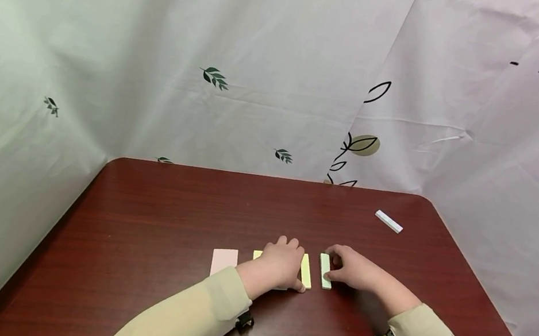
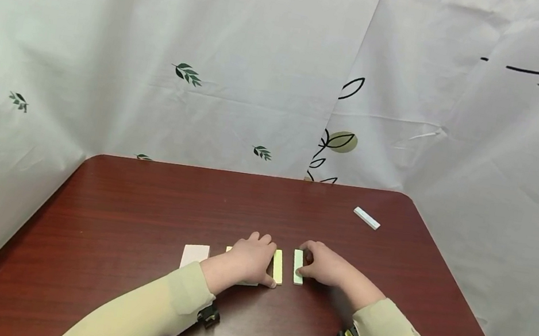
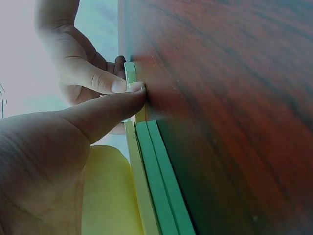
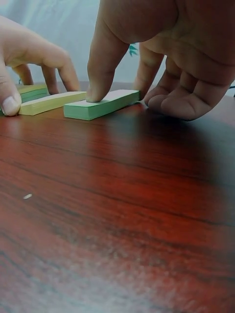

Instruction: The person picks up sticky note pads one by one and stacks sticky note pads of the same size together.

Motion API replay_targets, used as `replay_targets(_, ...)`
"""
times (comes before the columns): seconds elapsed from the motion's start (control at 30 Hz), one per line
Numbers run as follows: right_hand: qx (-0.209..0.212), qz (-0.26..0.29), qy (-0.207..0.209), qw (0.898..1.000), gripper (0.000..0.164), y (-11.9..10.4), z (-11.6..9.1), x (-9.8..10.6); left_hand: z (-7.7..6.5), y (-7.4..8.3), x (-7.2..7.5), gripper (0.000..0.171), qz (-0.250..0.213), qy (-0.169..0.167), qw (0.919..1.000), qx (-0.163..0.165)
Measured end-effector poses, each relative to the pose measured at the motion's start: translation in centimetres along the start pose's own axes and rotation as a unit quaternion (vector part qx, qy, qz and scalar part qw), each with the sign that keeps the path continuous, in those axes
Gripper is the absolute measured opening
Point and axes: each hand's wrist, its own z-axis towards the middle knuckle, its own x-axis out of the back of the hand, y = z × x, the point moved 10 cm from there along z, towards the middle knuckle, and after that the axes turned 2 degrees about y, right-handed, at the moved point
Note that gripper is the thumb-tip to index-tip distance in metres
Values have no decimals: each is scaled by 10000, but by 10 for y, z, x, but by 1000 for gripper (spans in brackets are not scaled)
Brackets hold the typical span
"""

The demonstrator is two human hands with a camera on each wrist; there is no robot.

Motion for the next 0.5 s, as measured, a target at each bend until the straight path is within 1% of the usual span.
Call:
replay_targets(0.1, -44, 41, 95, 9999, 44, 1, 0, 2, 1, 0, 0, 73, -15, 14, 10000, -3)
replay_targets(0.3, -81, 322, 203, 9992, 47, 3, -3, 0, 2, 1, 1, 72, -60, 40, 10000, -41)
replay_targets(0.4, -15, 355, 355, 9987, 46, 2, -4, 1, 2, 1, 1, 72, -65, 54, 10000, -40)
replay_targets(0.5, 178, 382, 570, 9975, 42, -2, -5, 3, 2, 0, 0, 72, -72, 59, 10000, -31)
